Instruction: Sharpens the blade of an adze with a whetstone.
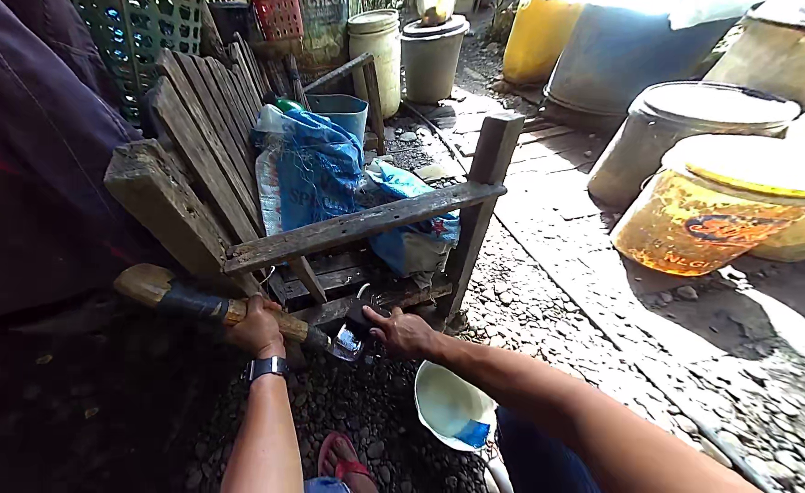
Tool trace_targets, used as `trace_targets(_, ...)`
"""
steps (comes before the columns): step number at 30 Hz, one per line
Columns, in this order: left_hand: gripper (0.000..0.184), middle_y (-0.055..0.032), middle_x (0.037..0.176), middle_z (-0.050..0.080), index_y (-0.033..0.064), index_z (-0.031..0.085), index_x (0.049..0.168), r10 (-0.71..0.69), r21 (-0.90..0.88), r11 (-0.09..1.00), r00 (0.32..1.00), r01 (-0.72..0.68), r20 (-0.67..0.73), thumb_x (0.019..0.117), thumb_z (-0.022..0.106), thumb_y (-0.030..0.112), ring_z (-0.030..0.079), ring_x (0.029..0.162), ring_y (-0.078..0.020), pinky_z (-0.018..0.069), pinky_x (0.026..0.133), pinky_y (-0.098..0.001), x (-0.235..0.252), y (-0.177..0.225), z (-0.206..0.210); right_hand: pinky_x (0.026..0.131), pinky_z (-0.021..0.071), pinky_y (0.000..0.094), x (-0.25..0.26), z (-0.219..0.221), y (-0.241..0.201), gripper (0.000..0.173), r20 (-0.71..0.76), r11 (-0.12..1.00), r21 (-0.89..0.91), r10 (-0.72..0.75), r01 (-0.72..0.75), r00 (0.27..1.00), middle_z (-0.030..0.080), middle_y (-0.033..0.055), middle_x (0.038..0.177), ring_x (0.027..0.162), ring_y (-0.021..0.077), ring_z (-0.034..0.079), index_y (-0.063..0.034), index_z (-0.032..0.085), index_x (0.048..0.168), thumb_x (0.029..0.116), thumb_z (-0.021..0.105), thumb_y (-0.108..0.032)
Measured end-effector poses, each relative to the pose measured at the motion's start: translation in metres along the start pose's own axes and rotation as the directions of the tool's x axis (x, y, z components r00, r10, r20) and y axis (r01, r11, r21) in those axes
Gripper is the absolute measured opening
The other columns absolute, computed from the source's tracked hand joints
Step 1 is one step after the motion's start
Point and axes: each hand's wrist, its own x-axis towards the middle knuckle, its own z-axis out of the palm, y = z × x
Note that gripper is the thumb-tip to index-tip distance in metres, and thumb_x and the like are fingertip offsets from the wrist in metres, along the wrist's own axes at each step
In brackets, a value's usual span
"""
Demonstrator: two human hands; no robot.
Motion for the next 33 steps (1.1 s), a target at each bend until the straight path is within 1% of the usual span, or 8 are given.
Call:
trace_targets(5,0.005,-0.0016,0.055,0.056,-0.0014,0.054,0.094,0.017,0.020,1.000,1.000,-0.017,0.003,0.0966,0.058,-0.005,0.060,0.043,-0.0111,0.0563,0.047,-0.0256,0.003,-0.003,-0.003,0.101,0.0472,0.0629,0.037,-0.028,-0.007,0.059,-0.035,0.982,0.062,0.179,-0.177,0.983,0.048,0.0328,0.148,0.129,0.0496,0.056,-0.0317,0.011,0.167,0.1118,0.025,-0.048)
trace_targets(10,0.005,-0.0019,0.055,0.056,-0.0021,0.054,0.096,0.011,0.016,1.000,1.000,-0.011,-0.015,0.0967,0.058,-0.005,0.060,0.043,-0.0111,0.0561,0.046,-0.0255,0.006,-0.006,0.001,0.093,0.0494,0.0646,0.006,-0.008,-0.001,0.060,0.013,1.000,-0.028,-0.012,0.013,1.000,0.049,0.0391,0.139,0.113,0.0542,0.061,-0.0321,0.012,0.167,0.1117,0.029,-0.048)
trace_targets(16,0.007,-0.0021,0.055,0.057,-0.0014,0.055,0.092,0.032,0.017,0.999,0.999,-0.032,-0.007,0.0964,0.057,-0.006,0.060,0.043,-0.0114,0.0565,0.047,-0.0264,0.007,-0.007,-0.002,0.102,0.0465,0.0624,0.041,-0.033,-0.004,0.059,-0.031,0.983,0.056,0.178,-0.176,0.984,0.052,0.0313,0.145,0.130,0.0484,0.055,-0.0299,0.011,0.167,0.1119,0.025,-0.047)
trace_targets(20,0.005,-0.0024,0.056,0.055,-0.0026,0.054,0.097,0.010,0.030,1.000,1.000,-0.009,-0.025,0.0976,0.058,-0.005,0.060,0.044,-0.0110,0.0567,0.047,-0.0260,0.005,-0.005,0.000,0.093,0.0499,0.0632,0.011,-0.009,0.002,0.060,0.004,0.999,-0.035,0.017,-0.017,1.000,0.050,0.0385,0.139,0.114,0.0528,0.061,-0.0315,0.011,0.167,0.1115,0.028,-0.048)
trace_targets(22,0.005,-0.0023,0.056,0.055,-0.0028,0.055,0.097,0.014,0.032,0.999,1.000,-0.013,-0.027,0.0969,0.059,-0.005,0.060,0.044,-0.0112,0.0569,0.047,-0.0261,0.004,-0.006,0.000,0.094,0.0494,0.0635,0.007,-0.011,0.005,0.060,0.010,0.999,-0.041,0.003,-0.002,1.000,0.049,0.0391,0.139,0.113,0.0533,0.061,-0.0326,0.011,0.167,0.1117,0.028,-0.048)
trace_targets(27,0.006,-0.0022,0.056,0.056,-0.0016,0.055,0.093,0.025,0.031,0.999,1.000,-0.024,-0.019,0.0967,0.059,-0.005,0.060,0.044,-0.0115,0.0570,0.048,-0.0261,0.005,-0.007,-0.003,0.101,0.0470,0.0627,0.039,-0.034,-0.003,0.059,-0.012,0.988,0.022,0.156,-0.156,0.988,0.049,0.0325,0.147,0.129,0.0493,0.055,-0.0306,0.011,0.167,0.1117,0.026,-0.047)
trace_targets(30,0.006,-0.0022,0.056,0.056,-0.0016,0.054,0.095,0.014,0.039,0.999,1.000,-0.013,-0.023,0.0972,0.059,-0.005,0.060,0.044,-0.0109,0.0563,0.047,-0.0255,0.002,-0.003,0.001,0.094,0.0490,0.0659,0.017,-0.018,0.001,0.060,0.006,0.999,-0.031,0.039,-0.039,0.999,0.049,0.0384,0.141,0.117,0.0545,0.060,-0.0322,0.014,0.167,0.1112,0.030,-0.047)
trace_targets(33,0.006,-0.0017,0.056,0.056,-0.0016,0.054,0.095,0.006,0.041,0.999,1.000,-0.005,-0.030,0.0972,0.059,-0.005,0.060,0.044,-0.0100,0.0563,0.047,-0.0248,0.001,-0.002,0.001,0.094,0.0491,0.0653,0.011,-0.019,0.003,0.059,0.025,0.998,-0.058,0.011,-0.010,1.000,0.048,0.0389,0.141,0.115,0.0544,0.060,-0.0335,0.012,0.167,0.1115,0.029,-0.047)
